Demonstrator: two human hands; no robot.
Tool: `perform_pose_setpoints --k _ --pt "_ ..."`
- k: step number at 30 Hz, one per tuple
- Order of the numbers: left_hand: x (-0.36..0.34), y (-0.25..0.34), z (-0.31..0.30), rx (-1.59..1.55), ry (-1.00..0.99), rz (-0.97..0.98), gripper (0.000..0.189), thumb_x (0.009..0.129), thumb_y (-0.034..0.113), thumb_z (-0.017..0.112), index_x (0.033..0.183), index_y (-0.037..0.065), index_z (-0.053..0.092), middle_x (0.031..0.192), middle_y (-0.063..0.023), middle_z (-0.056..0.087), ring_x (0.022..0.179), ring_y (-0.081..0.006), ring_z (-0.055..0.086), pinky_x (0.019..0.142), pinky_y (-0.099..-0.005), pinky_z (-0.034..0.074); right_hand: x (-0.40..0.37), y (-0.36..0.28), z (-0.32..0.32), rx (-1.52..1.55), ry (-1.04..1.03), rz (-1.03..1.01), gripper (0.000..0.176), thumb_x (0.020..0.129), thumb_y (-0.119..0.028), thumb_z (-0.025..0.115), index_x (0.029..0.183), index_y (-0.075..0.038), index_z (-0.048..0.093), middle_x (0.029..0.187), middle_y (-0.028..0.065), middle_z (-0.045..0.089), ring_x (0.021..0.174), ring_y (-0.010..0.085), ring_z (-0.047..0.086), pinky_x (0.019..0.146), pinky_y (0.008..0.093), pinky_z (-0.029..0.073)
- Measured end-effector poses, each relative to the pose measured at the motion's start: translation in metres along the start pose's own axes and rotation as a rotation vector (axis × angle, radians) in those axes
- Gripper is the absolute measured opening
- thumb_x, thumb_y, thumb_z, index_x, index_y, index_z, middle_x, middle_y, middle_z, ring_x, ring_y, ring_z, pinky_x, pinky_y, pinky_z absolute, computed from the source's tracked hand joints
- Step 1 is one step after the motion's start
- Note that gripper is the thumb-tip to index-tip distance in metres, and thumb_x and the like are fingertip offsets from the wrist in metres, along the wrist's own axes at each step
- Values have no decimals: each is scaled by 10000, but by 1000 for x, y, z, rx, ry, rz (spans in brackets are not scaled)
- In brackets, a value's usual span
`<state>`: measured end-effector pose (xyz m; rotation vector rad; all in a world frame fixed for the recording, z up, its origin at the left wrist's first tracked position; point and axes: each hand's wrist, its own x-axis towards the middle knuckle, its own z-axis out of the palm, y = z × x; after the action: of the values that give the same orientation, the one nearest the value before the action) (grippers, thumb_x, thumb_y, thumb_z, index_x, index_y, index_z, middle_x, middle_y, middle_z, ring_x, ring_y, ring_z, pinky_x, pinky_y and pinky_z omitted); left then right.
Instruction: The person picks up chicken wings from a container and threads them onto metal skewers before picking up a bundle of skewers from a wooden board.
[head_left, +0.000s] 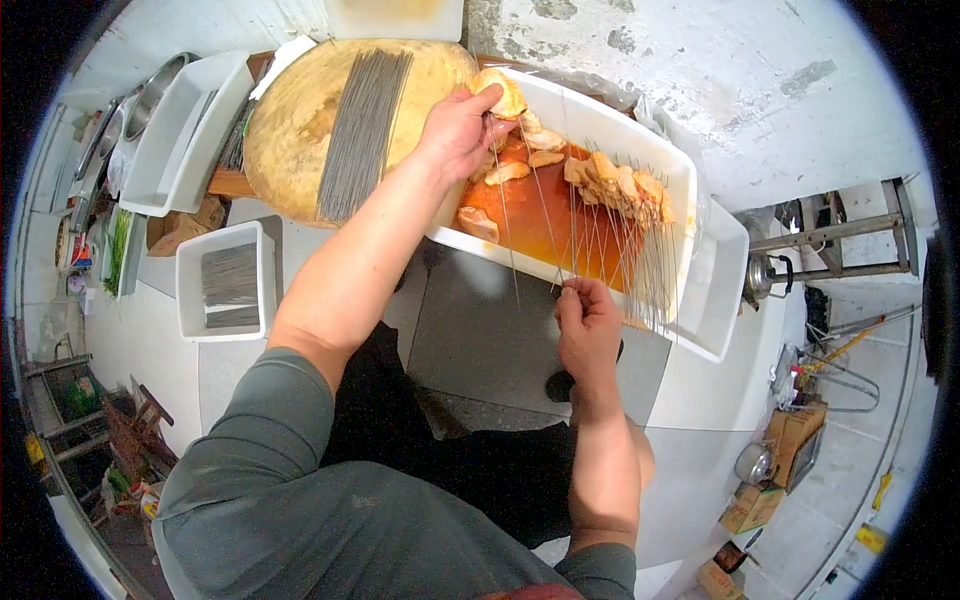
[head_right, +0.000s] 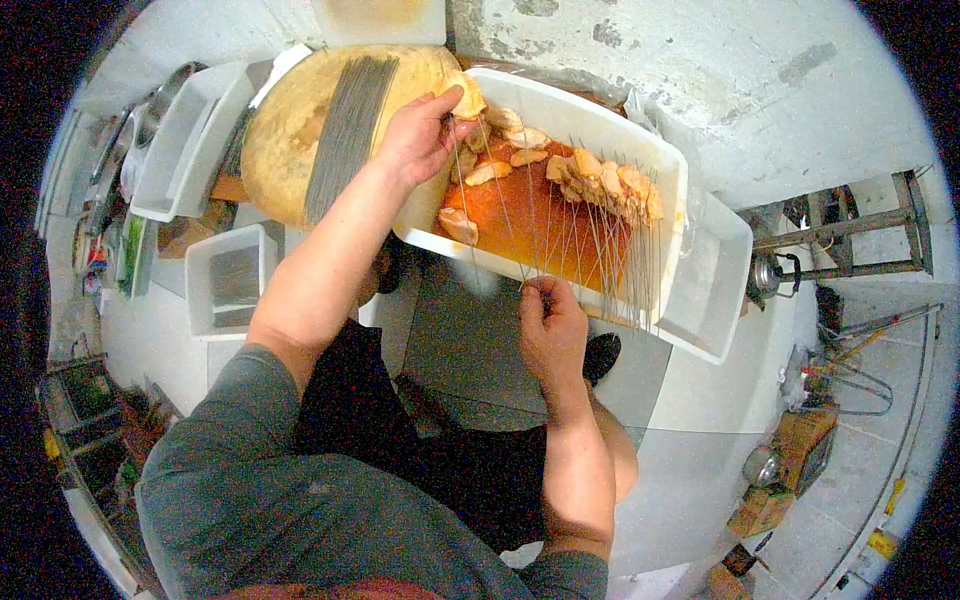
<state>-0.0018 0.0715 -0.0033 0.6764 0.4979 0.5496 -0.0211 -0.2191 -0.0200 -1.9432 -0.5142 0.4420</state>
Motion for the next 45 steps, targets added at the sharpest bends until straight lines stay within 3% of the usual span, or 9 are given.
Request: perform_pose_setpoints --k 9,12,18,24,39,45 --pt "1 -5 -1 95 -43 -38 227 934 154 568 1055 -35 539 975 -127 628 834 -212 646 657 -252 569 0 2 -1 -25 0 -8 164 891 -160 584 935 -5 617 814 132 665 745 227 634 707 332 495" --pt "2 -10 -3 81 -160 -57 237 924 107 576 1077 -61 512 1006 -133 611 889 -226 639 738 -281 578 1 4 0 -30 18 -2 176 892 -167 586 949 -5 621 826 133 665 762 217 633 723 327 493" --pt "-18 -19 17 73 -119 -84 227 927 104 565 1091 -49 528 1051 -125 616 924 -210 633 842 -334 543 4 13 5 59 12 52 192 897 -181 583 969 -7 619 839 129 664 784 199 628 739 319 489" --pt "-19 -25 19 184 -165 -105 206 922 101 566 1091 -17 548 1047 -103 626 936 -194 634 792 -301 537 7 0 7 80 19 93 197 905 -198 572 961 -13 609 840 124 658 788 200 621 731 325 485" --pt "-22 -44 21 246 -202 -139 132 919 130 574 963 8 596 902 -66 647 734 -169 644 637 -269 548 30 -8 29 179 100 62 167 909 -148 540 934 15 566 697 88 586 641 175 552 622 312 459" --pt "-26 -43 22 167 -166 -140 180 948 134 522 1065 1 558 1017 -87 632 908 -193 634 783 -327 548 33 -15 39 102 114 27 157 911 -130 529 965 11 570 723 117 632 676 217 624 635 335 484"
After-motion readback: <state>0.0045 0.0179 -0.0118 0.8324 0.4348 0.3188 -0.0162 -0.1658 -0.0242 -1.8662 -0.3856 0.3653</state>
